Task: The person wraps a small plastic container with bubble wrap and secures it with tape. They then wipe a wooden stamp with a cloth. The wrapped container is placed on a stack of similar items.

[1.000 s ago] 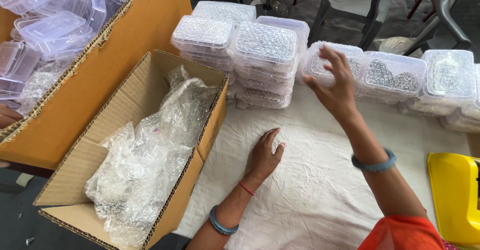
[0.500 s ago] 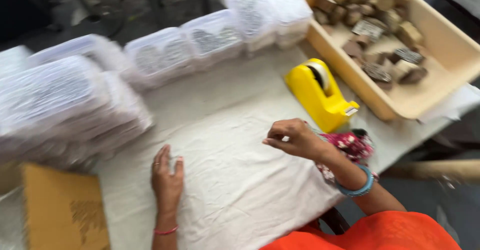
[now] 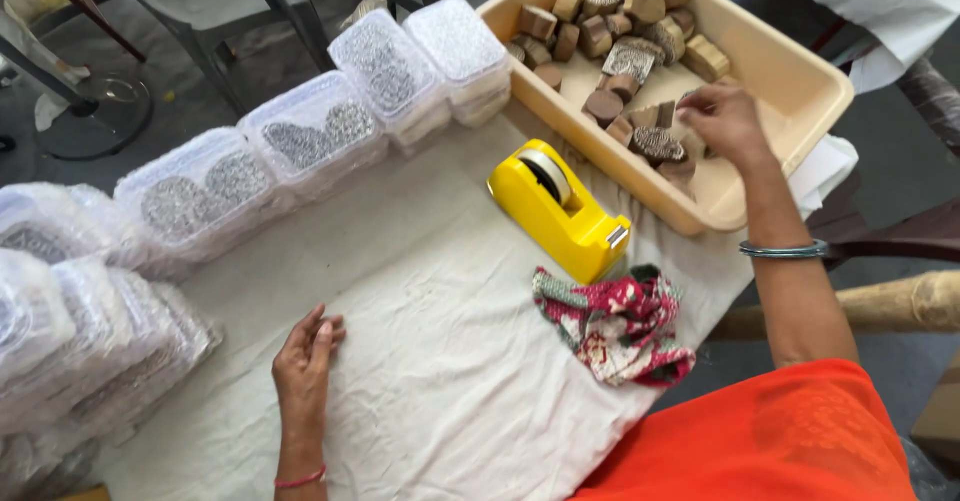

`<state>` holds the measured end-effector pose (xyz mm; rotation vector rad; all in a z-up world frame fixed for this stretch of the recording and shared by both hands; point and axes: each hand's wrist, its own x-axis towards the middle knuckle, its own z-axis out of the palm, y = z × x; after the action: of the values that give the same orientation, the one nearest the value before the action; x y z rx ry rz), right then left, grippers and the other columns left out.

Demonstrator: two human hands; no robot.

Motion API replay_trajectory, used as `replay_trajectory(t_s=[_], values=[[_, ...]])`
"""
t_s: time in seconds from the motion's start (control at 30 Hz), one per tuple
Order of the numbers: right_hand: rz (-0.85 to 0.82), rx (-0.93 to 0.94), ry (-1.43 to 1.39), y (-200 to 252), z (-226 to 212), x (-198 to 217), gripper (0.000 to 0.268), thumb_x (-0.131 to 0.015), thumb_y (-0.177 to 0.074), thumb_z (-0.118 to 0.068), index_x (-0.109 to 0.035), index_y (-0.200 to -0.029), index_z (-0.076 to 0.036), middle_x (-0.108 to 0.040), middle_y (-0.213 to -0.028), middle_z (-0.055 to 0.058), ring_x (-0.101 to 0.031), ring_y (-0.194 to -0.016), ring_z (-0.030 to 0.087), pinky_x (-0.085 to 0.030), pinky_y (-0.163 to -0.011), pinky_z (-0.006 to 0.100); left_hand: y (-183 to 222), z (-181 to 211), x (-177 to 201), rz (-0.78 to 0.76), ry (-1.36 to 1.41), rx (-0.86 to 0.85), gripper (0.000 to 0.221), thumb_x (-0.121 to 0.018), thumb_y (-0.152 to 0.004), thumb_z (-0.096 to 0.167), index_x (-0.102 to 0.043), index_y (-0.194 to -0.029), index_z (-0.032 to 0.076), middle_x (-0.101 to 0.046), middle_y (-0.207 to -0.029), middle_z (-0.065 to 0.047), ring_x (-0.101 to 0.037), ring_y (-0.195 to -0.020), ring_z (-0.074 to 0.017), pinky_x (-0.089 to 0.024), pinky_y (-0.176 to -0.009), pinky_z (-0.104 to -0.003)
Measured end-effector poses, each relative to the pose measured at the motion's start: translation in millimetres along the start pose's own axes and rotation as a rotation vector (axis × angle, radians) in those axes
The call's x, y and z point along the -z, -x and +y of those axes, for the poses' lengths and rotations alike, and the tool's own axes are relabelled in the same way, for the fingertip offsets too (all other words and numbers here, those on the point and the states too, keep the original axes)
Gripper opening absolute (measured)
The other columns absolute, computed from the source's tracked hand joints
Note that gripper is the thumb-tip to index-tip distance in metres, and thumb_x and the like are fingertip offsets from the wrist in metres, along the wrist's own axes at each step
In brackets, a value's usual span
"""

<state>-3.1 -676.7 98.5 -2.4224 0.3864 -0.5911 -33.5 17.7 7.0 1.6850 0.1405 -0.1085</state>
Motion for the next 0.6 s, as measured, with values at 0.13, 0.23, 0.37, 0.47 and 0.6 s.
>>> replay_trajectory(t_s=[0.13,0.23,0.37,0.47,0.6], values=[[-0.306,0.032,0.203,-35,-38,-39,0.039,-0.08,-0.086,-0.008,-0.074,-0.124,-0.015,-0.072,-0.123,0.009,-0.068,-0.112,0.021,-0.055,-0.099,0.037,7,1,4,-0.012,-0.011,-0.057,0.04,-0.059,-0.103,0.014,-0.062,-0.141,0.002,-0.074,-0.119,-0.014,-0.073,-0.104,-0.0206,-0.056,-0.092,-0.033],[-0.423,0.223,0.496,-61,-58,-70,0.063,-0.08,-0.076,-0.005,-0.068,-0.135,-0.025,-0.061,-0.143,0.002,-0.053,-0.132,0.025,-0.049,-0.103,0.046,12,9,-1,0.014,-0.088,-0.002,0.04,-0.058,-0.101,0.013,-0.062,-0.139,0.003,-0.074,-0.118,-0.012,-0.072,-0.105,-0.0191,-0.06,-0.096,-0.032],[-0.627,0.272,0.889,-66,-112,-72,0.073,-0.08,-0.077,-0.015,-0.058,-0.144,-0.035,-0.051,-0.155,-0.009,-0.04,-0.144,0.022,-0.042,-0.103,0.053,13,8,-3,0.035,-0.077,-0.013,0.039,-0.059,-0.1,0.012,-0.063,-0.138,0.004,-0.074,-0.118,-0.012,-0.072,-0.104,-0.0189,-0.06,-0.095,-0.032],[-0.605,0.223,0.892,-58,-117,-60,0.06,-0.079,-0.086,-0.031,-0.059,-0.143,-0.029,-0.052,-0.153,-0.001,-0.041,-0.144,0.026,-0.041,-0.106,0.053,13,7,-1,0.036,-0.079,-0.026,0.038,-0.06,-0.1,0.011,-0.064,-0.137,0.004,-0.075,-0.117,-0.012,-0.072,-0.103,-0.0185,-0.061,-0.094,-0.032],[-0.262,0.219,0.415,-27,-131,-22,0.083,-0.088,-0.075,-0.031,-0.05,-0.146,-0.012,-0.051,-0.144,0.018,-0.048,-0.132,0.033,-0.051,-0.097,0.047,13,6,-3,0.03,-0.136,-0.065,0.036,-0.062,-0.1,0.011,-0.066,-0.135,0.005,-0.076,-0.114,-0.012,-0.074,-0.101,-0.0176,-0.061,-0.092,-0.032]])
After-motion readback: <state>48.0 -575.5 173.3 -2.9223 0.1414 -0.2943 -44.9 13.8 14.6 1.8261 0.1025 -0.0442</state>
